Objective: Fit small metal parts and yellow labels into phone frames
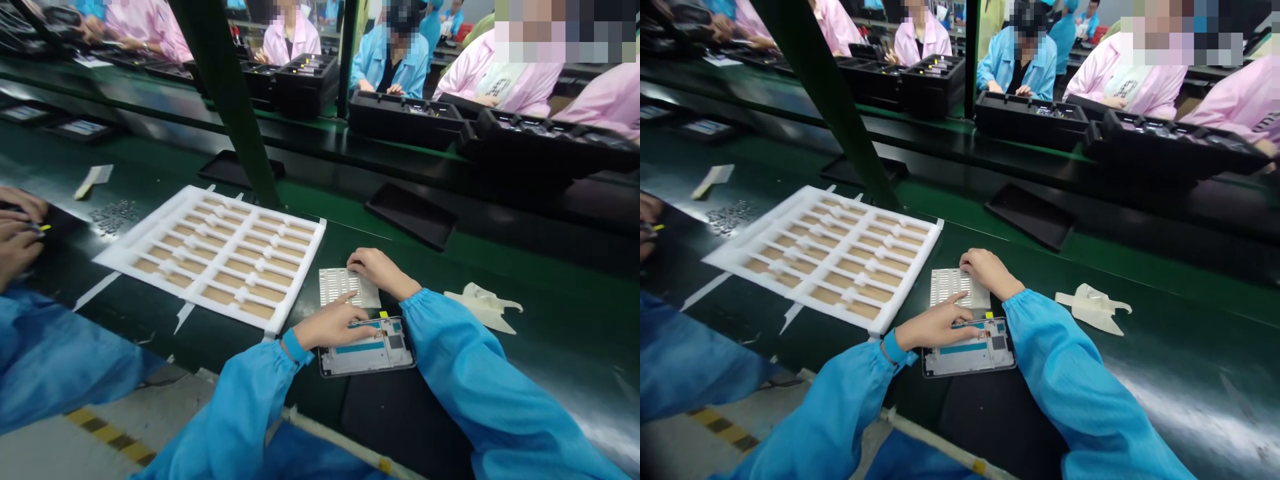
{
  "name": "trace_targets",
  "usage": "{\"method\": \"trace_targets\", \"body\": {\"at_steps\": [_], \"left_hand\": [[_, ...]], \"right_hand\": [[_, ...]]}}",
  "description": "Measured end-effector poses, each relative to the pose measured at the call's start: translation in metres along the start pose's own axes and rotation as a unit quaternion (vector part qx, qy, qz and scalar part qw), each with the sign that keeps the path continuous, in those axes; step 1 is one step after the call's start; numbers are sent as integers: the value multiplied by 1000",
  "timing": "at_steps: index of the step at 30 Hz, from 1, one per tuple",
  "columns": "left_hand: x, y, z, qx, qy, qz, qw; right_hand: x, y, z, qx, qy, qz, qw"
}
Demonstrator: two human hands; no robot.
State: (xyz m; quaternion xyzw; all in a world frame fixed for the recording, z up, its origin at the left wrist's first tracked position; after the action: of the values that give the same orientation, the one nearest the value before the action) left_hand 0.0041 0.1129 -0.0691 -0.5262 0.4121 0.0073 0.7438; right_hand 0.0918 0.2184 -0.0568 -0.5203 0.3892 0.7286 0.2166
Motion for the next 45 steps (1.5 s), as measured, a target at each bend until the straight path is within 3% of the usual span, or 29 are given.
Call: {"method": "trace_targets", "body": {"at_steps": [8, 14, 22, 27, 31, 36, 41, 45], "left_hand": [[4, 1, 1, 12, 16, -10, 1000], [4, 0, 1, 2, 26, -5, 1000], [3, -4, 1, -9, 35, -10, 999], [2, -4, 0, -4, 21, -13, 1000], [2, -6, -1, -2, 17, -6, 1000], [-6, -19, -5, 2, 4, 57, 998], [-12, -55, -11, 40, -18, 219, 975], [6, -88, -11, 99, 14, 313, 944]], "right_hand": [[-3, 22, -10, -21, 40, -101, 994], [5, 26, -14, -12, 21, -117, 993], [7, -6, -14, 51, -58, -3, 997], [-15, -19, -24, 93, -128, 101, 982], [-42, -31, -52, 129, -176, 130, 967], [-62, -32, -102, 164, -188, 151, 957], [-92, -5, -158, 216, -232, 235, 919], [-106, 22, -198, 265, -250, 297, 883]]}}
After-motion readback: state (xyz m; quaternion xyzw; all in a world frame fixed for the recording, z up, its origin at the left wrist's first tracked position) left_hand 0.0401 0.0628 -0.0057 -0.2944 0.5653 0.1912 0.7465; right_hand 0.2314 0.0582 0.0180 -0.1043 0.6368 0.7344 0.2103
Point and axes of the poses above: each hand's wrist, its own z-axis towards the middle knuckle, its own x-axis out of the palm, y = z × x, the point moved 5 cm from there along z, towards the middle knuckle, and after that the axes turned 9 degrees about -y, right-handed, at the moved point
